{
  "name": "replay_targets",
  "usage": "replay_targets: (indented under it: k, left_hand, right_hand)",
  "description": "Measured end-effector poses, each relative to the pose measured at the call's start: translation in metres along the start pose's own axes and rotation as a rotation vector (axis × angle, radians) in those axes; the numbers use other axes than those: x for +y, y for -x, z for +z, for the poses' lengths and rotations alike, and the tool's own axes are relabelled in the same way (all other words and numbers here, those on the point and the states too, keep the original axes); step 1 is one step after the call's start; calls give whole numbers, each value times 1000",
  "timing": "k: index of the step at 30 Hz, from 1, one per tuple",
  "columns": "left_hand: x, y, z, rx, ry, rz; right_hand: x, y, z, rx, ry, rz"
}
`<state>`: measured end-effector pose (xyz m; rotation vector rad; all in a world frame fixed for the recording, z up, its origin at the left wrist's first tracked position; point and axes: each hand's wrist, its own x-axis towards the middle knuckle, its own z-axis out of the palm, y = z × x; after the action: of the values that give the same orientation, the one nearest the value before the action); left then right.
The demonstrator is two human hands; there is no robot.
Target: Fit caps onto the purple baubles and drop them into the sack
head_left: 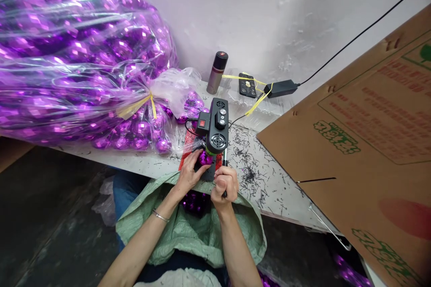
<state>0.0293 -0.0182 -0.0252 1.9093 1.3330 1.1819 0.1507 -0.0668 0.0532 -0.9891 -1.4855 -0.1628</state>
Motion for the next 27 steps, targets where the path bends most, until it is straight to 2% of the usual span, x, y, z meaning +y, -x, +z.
replay_targets:
  k: [13,21,27]
  left_hand:
    - [-1,-2,-1,4,-21,70]
    - [-4,-4,2,9,-10,72]
    - [-5,-4,3,8,6,71]
  right_hand:
    - [5,6,3,13,30,-31]
    - [7,14,6,38,-37,44]
    - [13,20,10,43,-27,-16]
